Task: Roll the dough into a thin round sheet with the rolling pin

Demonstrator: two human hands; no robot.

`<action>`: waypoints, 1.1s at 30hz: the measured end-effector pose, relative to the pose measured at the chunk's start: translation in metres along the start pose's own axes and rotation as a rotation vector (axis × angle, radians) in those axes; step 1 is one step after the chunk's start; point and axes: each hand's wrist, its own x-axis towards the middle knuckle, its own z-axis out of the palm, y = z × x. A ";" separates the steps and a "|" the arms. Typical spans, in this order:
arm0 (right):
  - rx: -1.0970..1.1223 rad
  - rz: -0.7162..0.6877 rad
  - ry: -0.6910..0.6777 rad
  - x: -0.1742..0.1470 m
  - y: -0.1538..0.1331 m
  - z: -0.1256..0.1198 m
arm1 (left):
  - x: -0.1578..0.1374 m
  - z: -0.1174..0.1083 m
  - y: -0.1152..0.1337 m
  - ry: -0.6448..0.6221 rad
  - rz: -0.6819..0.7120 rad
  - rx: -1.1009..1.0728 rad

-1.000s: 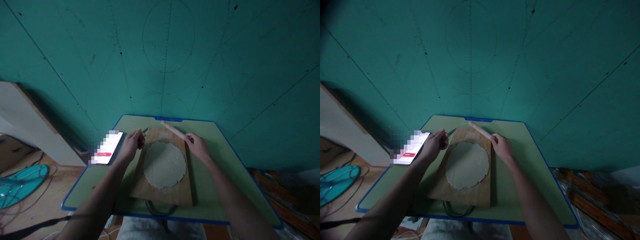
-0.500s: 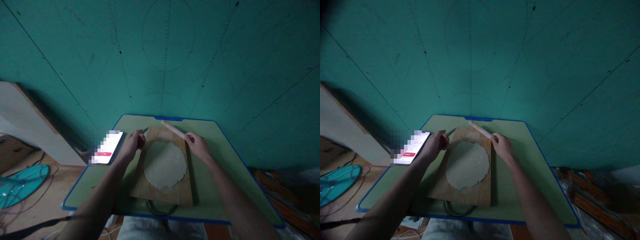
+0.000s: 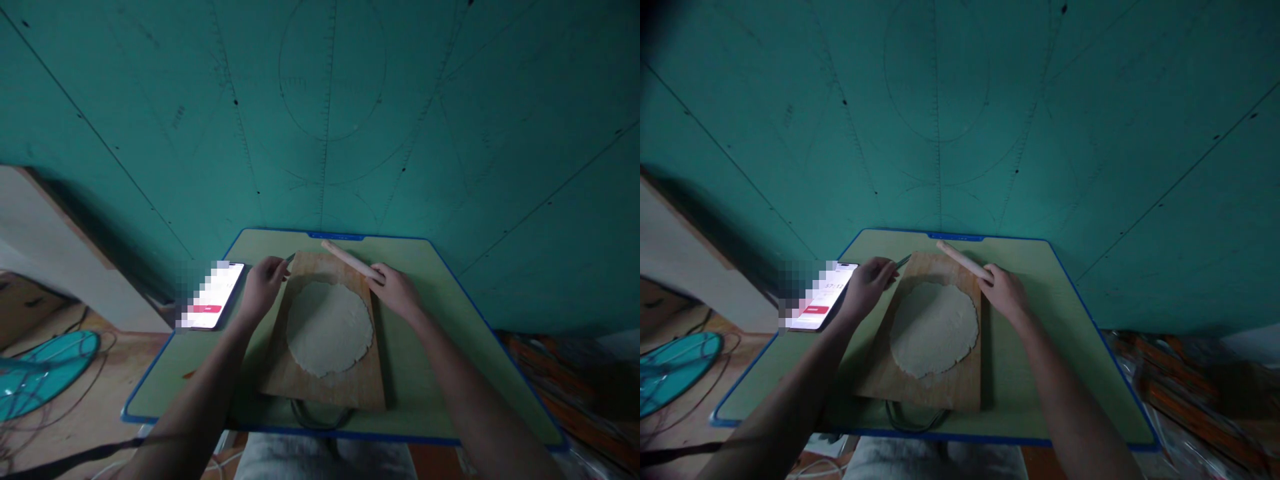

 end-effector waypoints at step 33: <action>-0.517 -0.048 -0.038 -0.021 -0.025 -0.039 | 0.003 -0.005 -0.006 0.018 0.131 0.200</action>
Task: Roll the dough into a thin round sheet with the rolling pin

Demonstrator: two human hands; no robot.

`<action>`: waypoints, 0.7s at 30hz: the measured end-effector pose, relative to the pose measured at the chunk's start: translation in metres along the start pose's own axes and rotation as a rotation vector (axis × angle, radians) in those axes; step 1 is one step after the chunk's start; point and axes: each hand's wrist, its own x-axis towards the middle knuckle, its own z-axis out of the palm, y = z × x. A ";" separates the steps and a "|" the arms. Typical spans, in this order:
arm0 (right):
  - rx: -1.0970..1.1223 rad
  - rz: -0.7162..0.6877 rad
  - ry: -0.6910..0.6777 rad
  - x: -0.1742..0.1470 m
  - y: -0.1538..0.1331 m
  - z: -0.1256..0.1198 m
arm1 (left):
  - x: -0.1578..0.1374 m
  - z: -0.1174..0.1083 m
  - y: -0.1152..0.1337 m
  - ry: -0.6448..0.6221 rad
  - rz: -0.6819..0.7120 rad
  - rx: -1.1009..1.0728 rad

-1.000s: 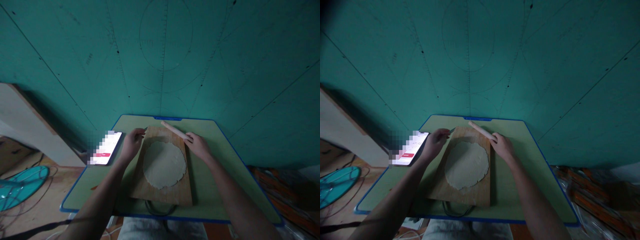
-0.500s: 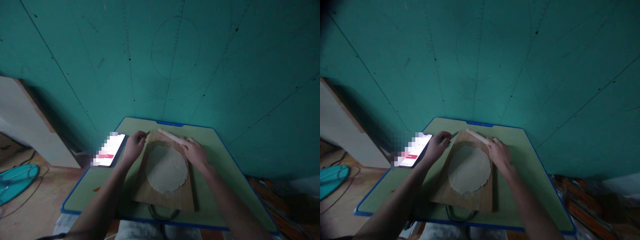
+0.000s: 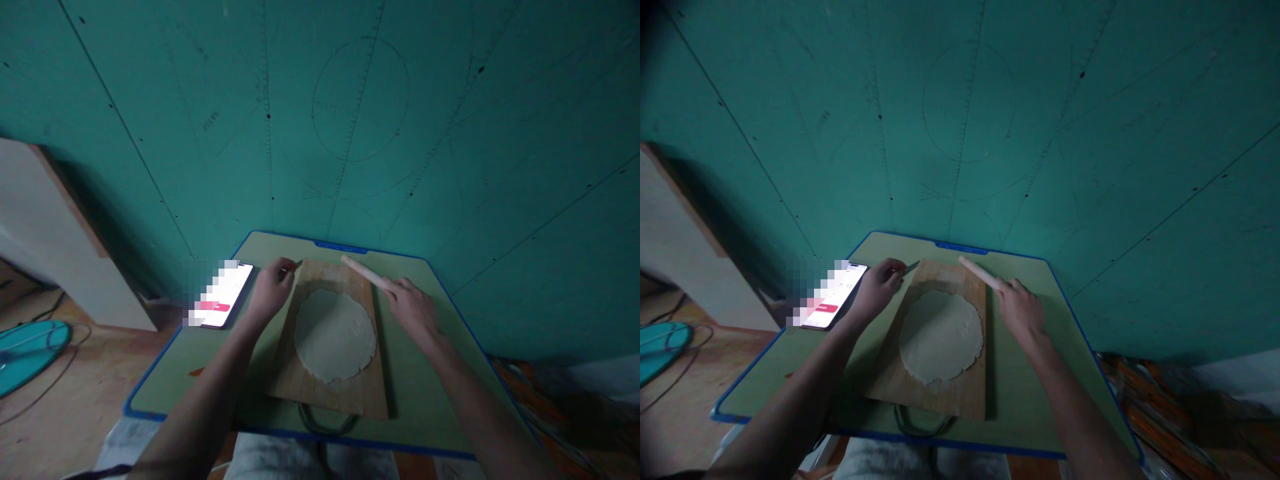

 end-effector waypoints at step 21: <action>0.410 -0.378 0.138 -0.053 -0.025 -0.001 | -0.047 0.006 0.026 -0.282 0.564 0.558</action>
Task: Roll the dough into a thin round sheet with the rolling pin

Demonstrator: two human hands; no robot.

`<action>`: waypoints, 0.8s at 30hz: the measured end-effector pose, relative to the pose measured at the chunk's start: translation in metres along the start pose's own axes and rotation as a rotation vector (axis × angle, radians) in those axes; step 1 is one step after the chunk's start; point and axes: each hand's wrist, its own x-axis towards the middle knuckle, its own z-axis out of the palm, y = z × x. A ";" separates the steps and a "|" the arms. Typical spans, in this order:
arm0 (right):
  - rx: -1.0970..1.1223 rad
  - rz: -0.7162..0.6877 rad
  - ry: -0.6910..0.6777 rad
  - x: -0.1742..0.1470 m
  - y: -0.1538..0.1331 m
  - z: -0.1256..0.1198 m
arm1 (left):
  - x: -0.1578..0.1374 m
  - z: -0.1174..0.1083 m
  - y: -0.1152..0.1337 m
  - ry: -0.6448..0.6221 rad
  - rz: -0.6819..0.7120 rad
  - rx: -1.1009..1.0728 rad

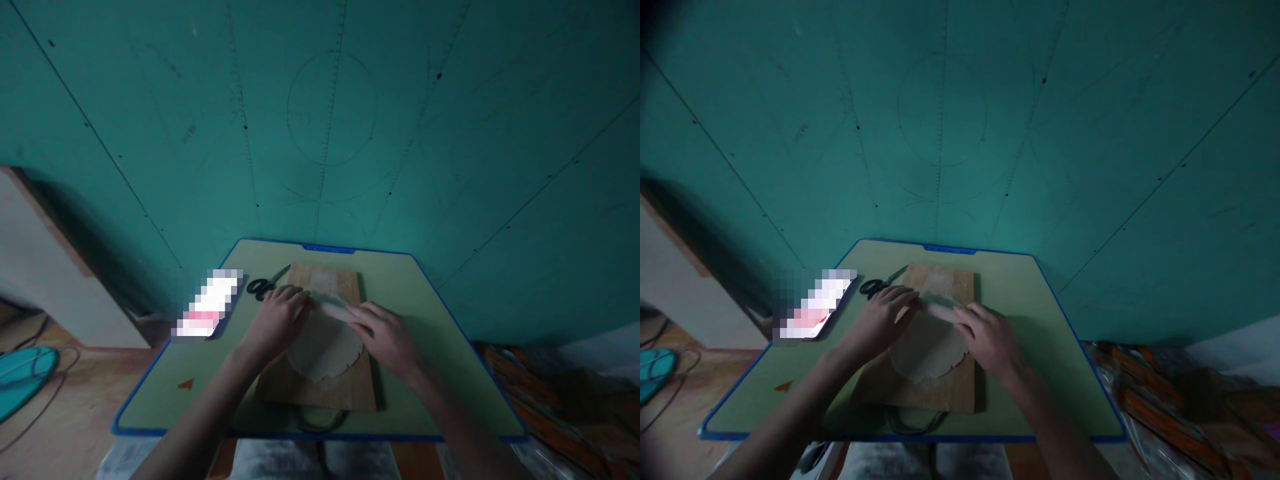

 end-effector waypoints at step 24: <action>0.329 0.195 0.229 -0.041 0.027 -0.009 | -0.060 -0.043 -0.015 0.053 -0.038 0.113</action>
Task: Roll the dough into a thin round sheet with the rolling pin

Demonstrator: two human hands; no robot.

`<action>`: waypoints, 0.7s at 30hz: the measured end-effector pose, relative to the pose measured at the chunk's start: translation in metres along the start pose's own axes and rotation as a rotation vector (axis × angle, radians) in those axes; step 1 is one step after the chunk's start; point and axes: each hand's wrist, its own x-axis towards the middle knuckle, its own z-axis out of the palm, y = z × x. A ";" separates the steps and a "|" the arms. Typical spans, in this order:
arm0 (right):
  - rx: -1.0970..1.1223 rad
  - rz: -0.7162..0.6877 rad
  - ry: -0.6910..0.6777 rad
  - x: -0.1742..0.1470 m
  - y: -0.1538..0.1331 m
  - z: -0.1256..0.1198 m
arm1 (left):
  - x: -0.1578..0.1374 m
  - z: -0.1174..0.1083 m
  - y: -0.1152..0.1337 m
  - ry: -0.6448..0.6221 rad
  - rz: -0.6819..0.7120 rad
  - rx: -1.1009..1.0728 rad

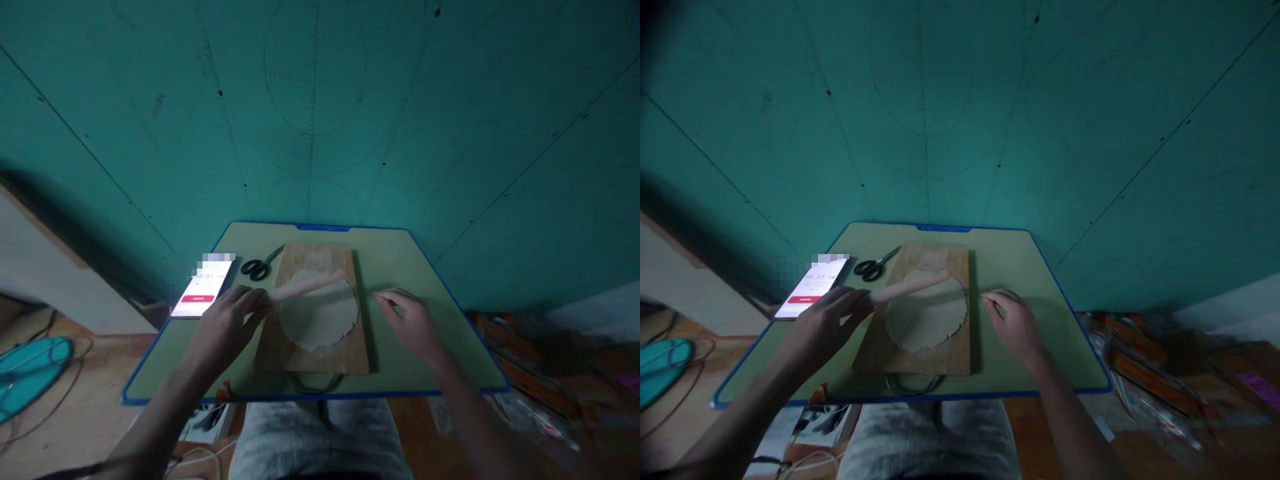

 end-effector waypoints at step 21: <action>0.209 0.218 -0.009 -0.026 0.000 0.009 | -0.043 -0.021 0.036 -0.288 -0.165 -0.362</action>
